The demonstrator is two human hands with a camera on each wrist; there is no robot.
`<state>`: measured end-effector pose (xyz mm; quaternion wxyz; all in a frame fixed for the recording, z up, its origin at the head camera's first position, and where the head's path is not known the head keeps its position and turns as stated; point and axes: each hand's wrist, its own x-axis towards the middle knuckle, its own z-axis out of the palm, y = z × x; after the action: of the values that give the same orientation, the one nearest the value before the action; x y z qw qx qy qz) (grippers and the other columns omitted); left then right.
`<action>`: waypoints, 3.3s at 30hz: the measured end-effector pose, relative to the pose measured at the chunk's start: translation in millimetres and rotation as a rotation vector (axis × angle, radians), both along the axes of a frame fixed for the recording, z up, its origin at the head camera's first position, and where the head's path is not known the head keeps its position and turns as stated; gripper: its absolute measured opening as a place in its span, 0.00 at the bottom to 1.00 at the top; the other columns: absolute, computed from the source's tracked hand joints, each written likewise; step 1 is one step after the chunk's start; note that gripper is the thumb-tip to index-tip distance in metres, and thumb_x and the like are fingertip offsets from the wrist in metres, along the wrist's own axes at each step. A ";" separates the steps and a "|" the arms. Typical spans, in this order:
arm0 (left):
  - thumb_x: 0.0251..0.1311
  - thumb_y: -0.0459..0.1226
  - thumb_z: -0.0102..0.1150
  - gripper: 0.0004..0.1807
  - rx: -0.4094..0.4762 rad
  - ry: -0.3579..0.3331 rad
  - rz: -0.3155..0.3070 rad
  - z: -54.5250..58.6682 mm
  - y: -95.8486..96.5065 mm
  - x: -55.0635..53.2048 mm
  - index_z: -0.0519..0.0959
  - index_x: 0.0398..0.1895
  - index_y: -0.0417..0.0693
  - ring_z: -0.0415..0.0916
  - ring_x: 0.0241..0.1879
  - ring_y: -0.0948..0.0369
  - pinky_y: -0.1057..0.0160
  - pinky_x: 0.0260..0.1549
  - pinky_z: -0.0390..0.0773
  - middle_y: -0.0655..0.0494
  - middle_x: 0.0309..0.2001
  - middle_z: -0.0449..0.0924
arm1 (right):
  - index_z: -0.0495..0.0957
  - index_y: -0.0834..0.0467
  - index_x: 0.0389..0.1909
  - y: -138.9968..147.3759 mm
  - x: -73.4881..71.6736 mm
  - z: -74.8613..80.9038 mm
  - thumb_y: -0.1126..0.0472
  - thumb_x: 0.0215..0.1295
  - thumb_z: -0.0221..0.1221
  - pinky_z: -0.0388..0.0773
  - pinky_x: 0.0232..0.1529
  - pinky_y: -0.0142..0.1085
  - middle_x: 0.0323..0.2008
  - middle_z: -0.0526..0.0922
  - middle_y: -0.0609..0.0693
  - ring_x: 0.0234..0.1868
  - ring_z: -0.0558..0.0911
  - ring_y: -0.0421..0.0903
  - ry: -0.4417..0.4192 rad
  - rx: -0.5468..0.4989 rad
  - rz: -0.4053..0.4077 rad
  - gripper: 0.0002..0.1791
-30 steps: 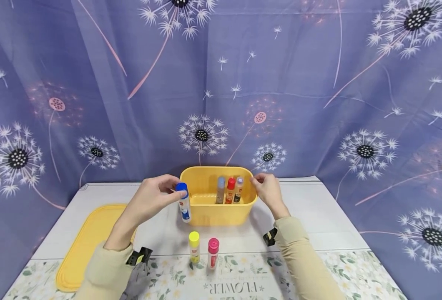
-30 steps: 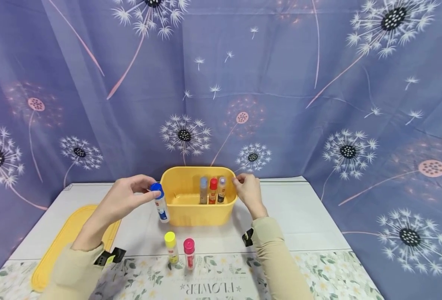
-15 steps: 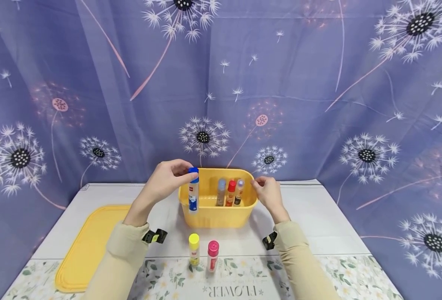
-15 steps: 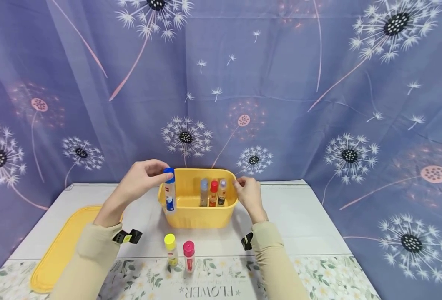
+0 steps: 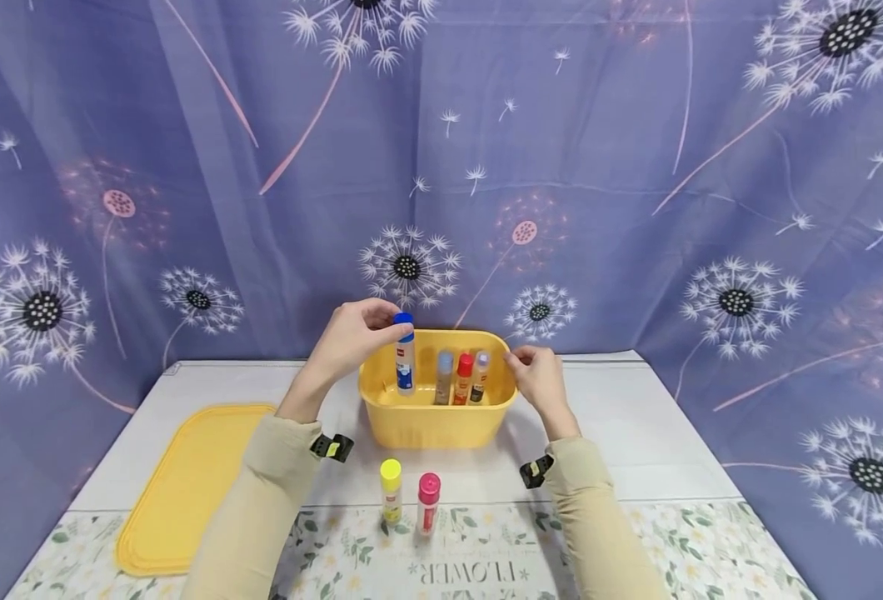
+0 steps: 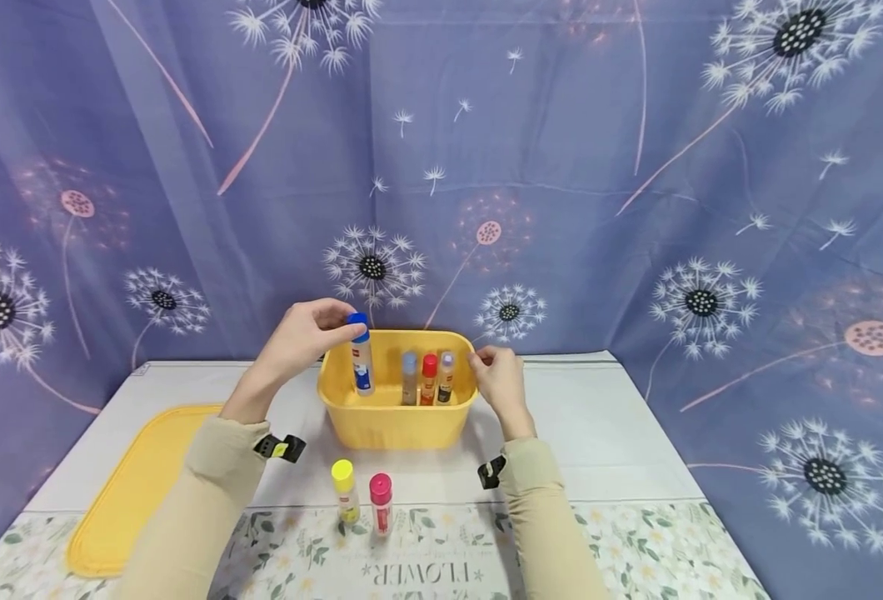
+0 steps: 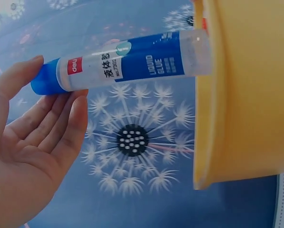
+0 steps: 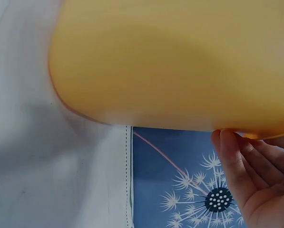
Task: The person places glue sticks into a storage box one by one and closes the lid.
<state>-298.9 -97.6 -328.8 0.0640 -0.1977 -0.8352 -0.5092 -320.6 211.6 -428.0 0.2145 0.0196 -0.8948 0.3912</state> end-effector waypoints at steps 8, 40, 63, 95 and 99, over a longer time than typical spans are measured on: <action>0.56 0.47 0.70 0.19 -0.045 -0.020 0.032 -13.8 3.1 -17.1 0.81 0.45 0.45 0.81 0.39 0.57 0.54 0.44 0.78 0.54 0.37 0.84 | 0.85 0.63 0.29 -0.5 -1.2 -0.1 0.59 0.63 0.64 0.75 0.26 0.37 0.22 0.83 0.52 0.23 0.79 0.46 0.014 -0.012 0.003 0.10; 0.55 0.44 0.71 0.17 -0.338 -0.077 0.055 -47.1 28.6 -45.1 0.82 0.40 0.41 0.78 0.34 0.58 0.59 0.38 0.78 0.54 0.34 0.82 | 0.86 0.63 0.29 3.6 4.5 0.3 0.57 0.65 0.63 0.75 0.28 0.37 0.24 0.84 0.54 0.25 0.79 0.47 -0.016 -0.047 -0.004 0.13; 0.54 0.41 0.72 0.12 -0.461 -0.084 0.084 -61.6 50.3 -50.5 0.79 0.32 0.44 0.73 0.28 0.59 0.65 0.27 0.71 0.55 0.29 0.79 | 0.86 0.63 0.28 0.8 2.3 -2.5 0.57 0.64 0.64 0.74 0.26 0.35 0.22 0.83 0.51 0.23 0.78 0.46 -0.007 -0.058 -0.021 0.12; 0.51 0.41 0.73 0.13 -0.390 -0.086 0.031 -66.6 47.7 -50.5 0.78 0.29 0.45 0.70 0.26 0.61 0.65 0.27 0.69 0.56 0.27 0.76 | 0.86 0.62 0.28 0.7 1.5 -4.8 0.58 0.64 0.63 0.74 0.25 0.36 0.21 0.82 0.51 0.23 0.77 0.46 0.009 -0.061 -0.021 0.12; 0.51 0.41 0.73 0.13 -0.398 -0.080 0.032 -64.9 46.4 -51.4 0.78 0.29 0.45 0.71 0.26 0.60 0.64 0.28 0.70 0.56 0.27 0.76 | 0.86 0.62 0.29 0.6 0.7 -4.5 0.57 0.65 0.63 0.74 0.25 0.36 0.21 0.82 0.51 0.22 0.77 0.46 0.004 -0.057 -0.028 0.12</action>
<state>-350.4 -51.2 -393.7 -0.0014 -0.1728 -0.9243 -0.3403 -319.9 212.2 -432.5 0.2222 0.0018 -0.8829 0.4136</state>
